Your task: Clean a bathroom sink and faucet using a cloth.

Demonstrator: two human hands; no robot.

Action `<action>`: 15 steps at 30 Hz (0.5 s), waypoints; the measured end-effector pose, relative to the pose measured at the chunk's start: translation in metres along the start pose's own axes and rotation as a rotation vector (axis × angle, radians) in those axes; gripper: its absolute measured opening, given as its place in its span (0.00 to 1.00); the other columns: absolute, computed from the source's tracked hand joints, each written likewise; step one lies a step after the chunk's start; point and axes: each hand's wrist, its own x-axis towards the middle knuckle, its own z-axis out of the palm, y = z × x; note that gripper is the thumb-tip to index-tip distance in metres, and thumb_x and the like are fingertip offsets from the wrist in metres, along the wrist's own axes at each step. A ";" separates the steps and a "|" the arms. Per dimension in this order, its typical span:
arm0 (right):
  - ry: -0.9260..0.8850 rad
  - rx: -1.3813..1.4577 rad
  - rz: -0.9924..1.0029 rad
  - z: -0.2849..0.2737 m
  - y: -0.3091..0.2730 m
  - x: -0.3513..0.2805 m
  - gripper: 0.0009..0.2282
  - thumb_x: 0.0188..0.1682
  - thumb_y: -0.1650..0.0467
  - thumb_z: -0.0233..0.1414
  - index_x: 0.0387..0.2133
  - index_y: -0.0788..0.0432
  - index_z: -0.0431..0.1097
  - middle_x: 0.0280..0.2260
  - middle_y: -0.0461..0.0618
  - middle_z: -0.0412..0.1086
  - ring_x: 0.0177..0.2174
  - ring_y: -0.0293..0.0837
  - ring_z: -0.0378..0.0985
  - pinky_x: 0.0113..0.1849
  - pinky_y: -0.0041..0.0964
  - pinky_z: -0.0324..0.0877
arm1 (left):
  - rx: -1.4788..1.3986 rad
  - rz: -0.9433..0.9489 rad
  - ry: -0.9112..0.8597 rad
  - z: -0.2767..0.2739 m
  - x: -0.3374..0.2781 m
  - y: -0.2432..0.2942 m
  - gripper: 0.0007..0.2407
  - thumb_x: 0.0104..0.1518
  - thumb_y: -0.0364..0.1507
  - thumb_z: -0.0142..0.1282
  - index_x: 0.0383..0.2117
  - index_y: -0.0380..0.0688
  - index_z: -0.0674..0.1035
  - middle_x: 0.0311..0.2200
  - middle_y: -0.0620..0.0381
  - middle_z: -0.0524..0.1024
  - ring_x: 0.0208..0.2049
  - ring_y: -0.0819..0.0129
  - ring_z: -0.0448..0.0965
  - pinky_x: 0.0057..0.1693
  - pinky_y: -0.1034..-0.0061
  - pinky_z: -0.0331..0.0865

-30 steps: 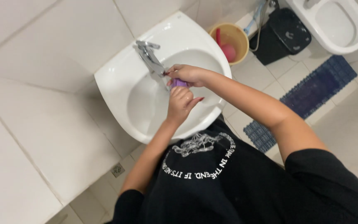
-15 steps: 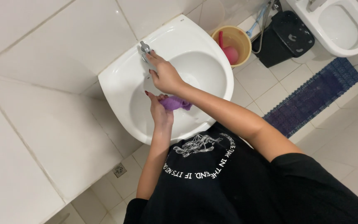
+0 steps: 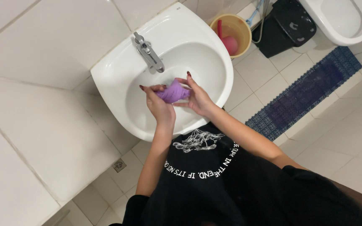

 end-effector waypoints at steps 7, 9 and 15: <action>0.069 0.400 -0.049 -0.030 -0.001 0.027 0.11 0.54 0.67 0.55 0.44 0.60 0.68 0.45 0.58 0.72 0.44 0.49 0.80 0.46 0.49 0.80 | 0.530 0.237 -0.348 0.010 -0.028 -0.007 0.18 0.72 0.40 0.38 0.59 0.39 0.65 0.46 0.51 0.75 0.53 0.67 0.76 0.63 0.69 0.66; 0.067 0.132 -0.321 -0.022 -0.021 0.022 0.10 0.50 0.72 0.61 0.27 0.61 0.65 0.41 0.58 0.78 0.40 0.49 0.82 0.43 0.42 0.79 | 0.697 0.195 -0.369 -0.025 -0.022 -0.032 0.17 0.74 0.36 0.41 0.59 0.34 0.67 0.54 0.44 0.70 0.57 0.60 0.70 0.65 0.66 0.63; -0.033 -0.968 -0.904 0.028 -0.056 -0.025 0.15 0.49 0.73 0.62 0.20 0.61 0.60 0.25 0.50 0.66 0.26 0.42 0.71 0.29 0.37 0.67 | 0.380 -0.769 -0.200 0.030 -0.035 0.029 0.19 0.65 0.44 0.37 0.57 0.52 0.67 0.49 0.51 0.75 0.49 0.56 0.78 0.51 0.59 0.78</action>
